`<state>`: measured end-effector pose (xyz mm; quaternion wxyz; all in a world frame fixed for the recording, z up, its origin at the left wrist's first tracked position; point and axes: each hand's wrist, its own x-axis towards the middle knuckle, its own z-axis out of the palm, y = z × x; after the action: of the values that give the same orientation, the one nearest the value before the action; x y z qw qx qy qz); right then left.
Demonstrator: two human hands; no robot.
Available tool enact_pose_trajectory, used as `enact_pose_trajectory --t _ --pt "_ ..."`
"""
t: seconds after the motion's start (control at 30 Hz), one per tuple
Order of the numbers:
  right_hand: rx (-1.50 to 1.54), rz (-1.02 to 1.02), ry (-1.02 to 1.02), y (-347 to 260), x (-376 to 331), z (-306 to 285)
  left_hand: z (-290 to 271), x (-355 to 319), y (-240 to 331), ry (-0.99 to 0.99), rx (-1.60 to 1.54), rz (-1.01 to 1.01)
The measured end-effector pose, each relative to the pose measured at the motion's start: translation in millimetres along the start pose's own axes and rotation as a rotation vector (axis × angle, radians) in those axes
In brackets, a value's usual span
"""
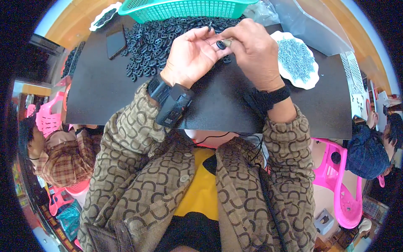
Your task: Sorting and inspecting small black rubber rings at a manual workstation.
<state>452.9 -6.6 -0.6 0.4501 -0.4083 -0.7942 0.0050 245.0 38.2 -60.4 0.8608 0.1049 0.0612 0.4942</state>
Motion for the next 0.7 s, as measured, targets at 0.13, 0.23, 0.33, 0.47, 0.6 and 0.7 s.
enact_pose_trajectory --t 0.13,0.23,0.33,0.47,0.6,0.7 --pt "-0.128 -0.182 -0.064 -0.8 1.4 2.8 -1.4 1.2 -3.6 0.028 0.059 0.010" --pt "-0.229 -0.179 -0.156 4.9 -1.0 2.3 1.0 1.7 -3.9 0.035 0.069 -0.017" --pt "-0.282 -0.191 -0.188 9.1 -3.0 0.2 4.0 -0.4 -1.6 0.027 0.088 -0.049" --pt "-0.326 -0.180 -0.172 10.0 -3.4 -1.2 8.8 0.5 -1.6 0.106 0.159 -0.019" --pt "-0.300 -0.144 -0.159 21.0 -9.5 0.2 13.0 1.2 -0.7 0.051 0.188 -0.031" --pt "0.472 0.587 -0.235 23.5 -4.0 -16.4 28.4 -7.4 -1.3 0.090 0.357 0.069"
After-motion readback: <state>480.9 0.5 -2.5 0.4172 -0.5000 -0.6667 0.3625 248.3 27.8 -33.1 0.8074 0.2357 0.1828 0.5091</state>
